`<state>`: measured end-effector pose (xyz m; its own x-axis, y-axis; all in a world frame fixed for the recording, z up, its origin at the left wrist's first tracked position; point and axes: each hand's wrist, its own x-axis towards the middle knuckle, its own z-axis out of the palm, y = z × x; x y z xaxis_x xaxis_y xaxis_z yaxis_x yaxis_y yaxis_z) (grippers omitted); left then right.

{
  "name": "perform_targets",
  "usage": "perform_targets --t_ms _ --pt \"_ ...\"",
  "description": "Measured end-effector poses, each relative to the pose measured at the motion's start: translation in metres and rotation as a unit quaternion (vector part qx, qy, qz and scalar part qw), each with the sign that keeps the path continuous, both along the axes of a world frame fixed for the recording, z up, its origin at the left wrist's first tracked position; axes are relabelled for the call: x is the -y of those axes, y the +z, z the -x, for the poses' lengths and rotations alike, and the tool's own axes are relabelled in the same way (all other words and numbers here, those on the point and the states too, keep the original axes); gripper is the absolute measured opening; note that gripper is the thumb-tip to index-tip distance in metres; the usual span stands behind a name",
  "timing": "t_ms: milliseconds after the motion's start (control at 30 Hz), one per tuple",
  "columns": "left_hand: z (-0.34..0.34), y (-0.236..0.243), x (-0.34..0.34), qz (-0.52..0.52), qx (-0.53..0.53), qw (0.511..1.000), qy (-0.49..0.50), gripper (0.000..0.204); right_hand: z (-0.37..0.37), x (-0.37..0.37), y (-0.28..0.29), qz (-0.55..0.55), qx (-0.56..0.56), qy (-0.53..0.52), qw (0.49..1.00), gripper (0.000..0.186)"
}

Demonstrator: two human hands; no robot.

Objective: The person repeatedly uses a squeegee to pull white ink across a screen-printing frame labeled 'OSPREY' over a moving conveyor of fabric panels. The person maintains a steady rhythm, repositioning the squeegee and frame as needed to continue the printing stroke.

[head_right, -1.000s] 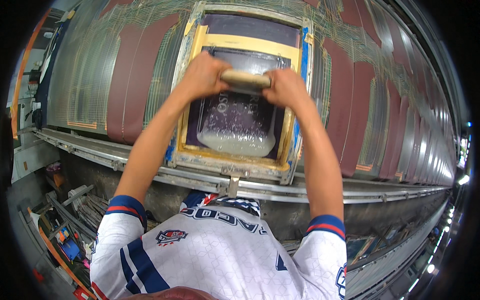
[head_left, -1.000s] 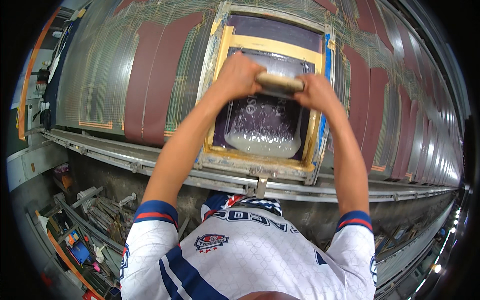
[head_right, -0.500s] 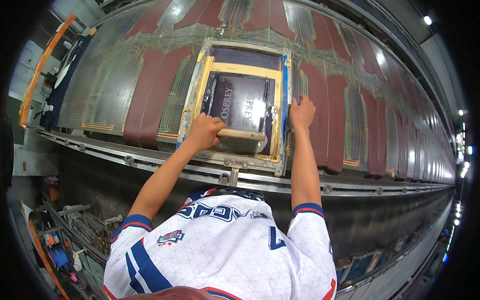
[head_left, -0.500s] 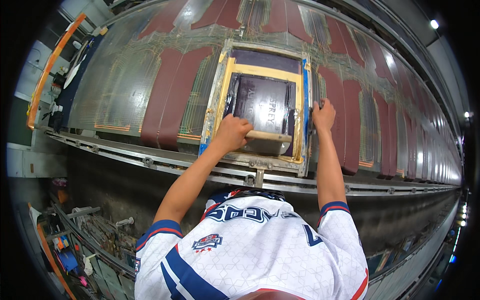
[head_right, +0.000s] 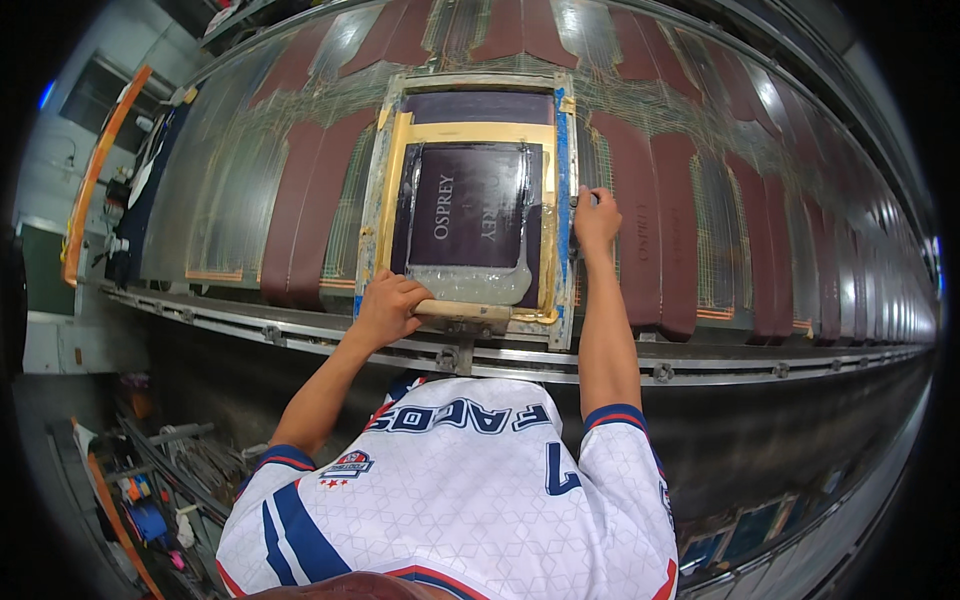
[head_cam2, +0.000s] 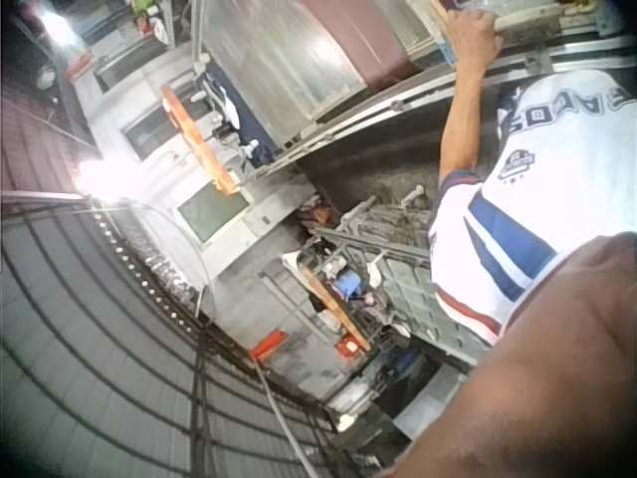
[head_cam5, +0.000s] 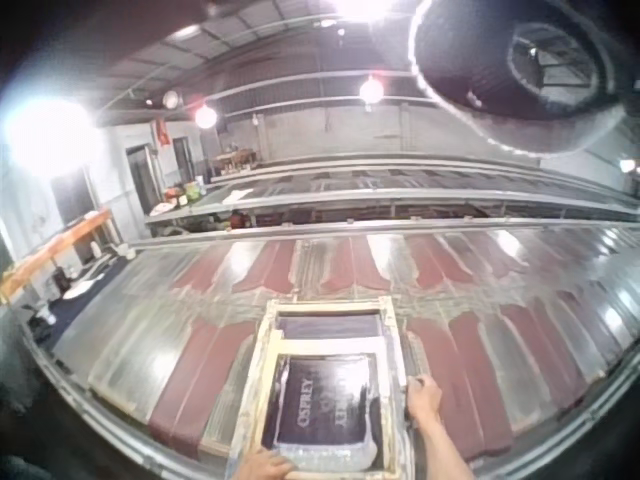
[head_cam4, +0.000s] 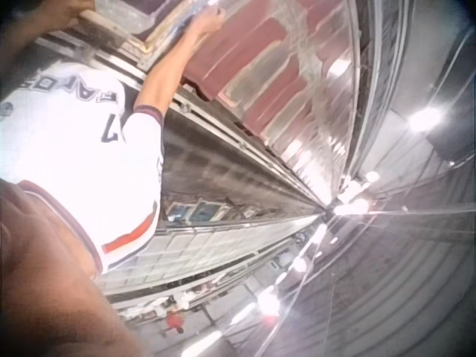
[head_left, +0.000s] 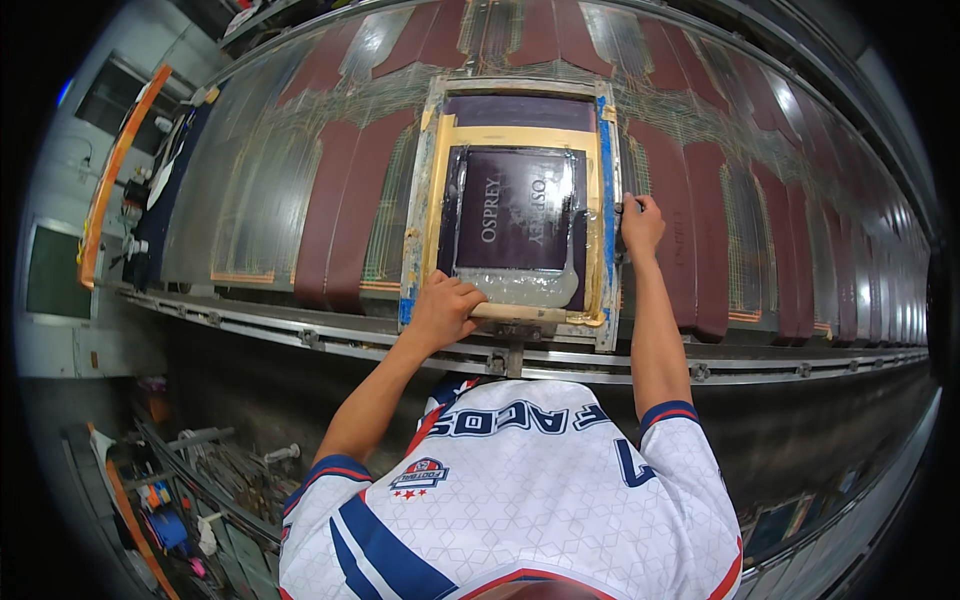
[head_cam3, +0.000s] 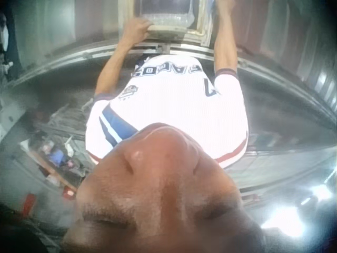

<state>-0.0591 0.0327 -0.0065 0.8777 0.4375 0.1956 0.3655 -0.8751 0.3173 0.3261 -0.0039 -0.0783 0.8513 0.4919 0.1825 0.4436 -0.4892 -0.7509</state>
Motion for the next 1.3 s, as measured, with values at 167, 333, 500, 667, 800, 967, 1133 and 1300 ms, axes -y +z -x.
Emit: perform_targets --t_ms 167,333,500,667,800,967,1133,1300 --pt "-0.034 0.005 -0.062 0.035 -0.014 0.999 -0.013 0.025 0.003 -0.003 0.010 0.009 -0.038 -0.005 0.999 0.033" --pt "-0.113 0.019 -0.183 0.053 0.020 0.998 0.035 0.036 -0.001 -0.010 0.005 -0.004 -0.011 -0.015 1.000 0.033" --pt "-0.152 0.025 -0.244 0.009 0.023 0.999 0.036 0.040 -0.004 -0.014 0.006 -0.002 -0.019 -0.012 1.000 0.032" --pt "-0.117 -0.010 -0.181 -0.036 0.106 0.994 0.002 0.022 -0.004 -0.011 0.002 0.018 -0.029 -0.016 0.999 0.033" --pt "-0.040 -0.039 -0.063 -0.112 0.099 0.989 -0.001 0.022 -0.002 -0.004 -0.016 0.008 -0.031 -0.012 0.999 0.035" --pt "0.013 -0.014 -0.001 -0.056 0.085 0.995 0.021 0.037 -0.004 0.010 0.006 0.013 -0.006 0.039 0.999 0.032" --pt "0.052 -0.006 0.015 -0.022 0.089 0.995 0.047 0.038 0.034 0.017 0.027 -0.024 -0.083 0.070 0.994 0.027" --pt "0.140 0.001 -0.037 -0.032 0.022 0.994 0.101 0.024 0.121 -0.041 -0.031 -0.083 -0.069 0.138 0.985 0.024"
